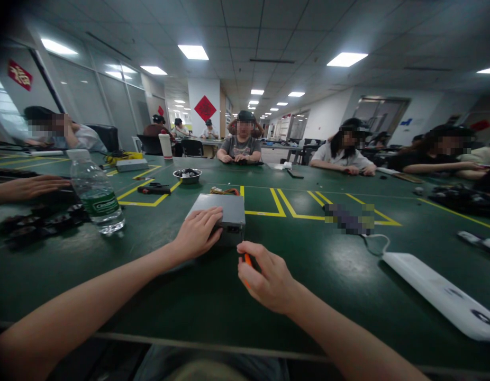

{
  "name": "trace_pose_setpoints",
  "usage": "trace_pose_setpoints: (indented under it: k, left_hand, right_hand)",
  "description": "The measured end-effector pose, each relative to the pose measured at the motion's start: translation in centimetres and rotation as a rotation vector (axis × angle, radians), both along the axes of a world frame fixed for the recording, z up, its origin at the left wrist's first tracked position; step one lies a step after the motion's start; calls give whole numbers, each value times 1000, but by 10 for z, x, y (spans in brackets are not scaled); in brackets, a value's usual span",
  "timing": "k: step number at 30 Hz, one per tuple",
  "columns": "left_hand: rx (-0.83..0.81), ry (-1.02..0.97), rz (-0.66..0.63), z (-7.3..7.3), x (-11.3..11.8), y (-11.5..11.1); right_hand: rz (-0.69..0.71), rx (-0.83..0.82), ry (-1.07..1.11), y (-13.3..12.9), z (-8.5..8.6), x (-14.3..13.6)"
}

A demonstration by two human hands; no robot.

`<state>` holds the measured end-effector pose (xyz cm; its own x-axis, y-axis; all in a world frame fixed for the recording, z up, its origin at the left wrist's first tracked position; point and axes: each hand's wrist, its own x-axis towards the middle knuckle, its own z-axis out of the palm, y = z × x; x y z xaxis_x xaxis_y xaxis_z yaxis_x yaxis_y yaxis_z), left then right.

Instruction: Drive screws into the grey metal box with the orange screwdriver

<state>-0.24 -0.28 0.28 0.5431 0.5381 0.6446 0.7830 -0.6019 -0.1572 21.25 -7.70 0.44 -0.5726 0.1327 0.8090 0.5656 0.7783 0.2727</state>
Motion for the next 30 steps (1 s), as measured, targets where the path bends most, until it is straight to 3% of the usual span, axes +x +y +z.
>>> trace_pose_setpoints:
  k: [7,13,21,30]
  left_hand:
    - [3,3,-3,-1,-1,1]
    - [11,-12,-16,0,0,1]
    - [13,-4,-7,0,0,0]
    - [20,-2,-3,-1,-1,1]
  right_hand:
    - [-18,48,75,0,3,2]
    - [65,57,44,1,-3,4]
    - [-68,87,48,0,2,1]
    - [-16,7,9,-1,-10,-1]
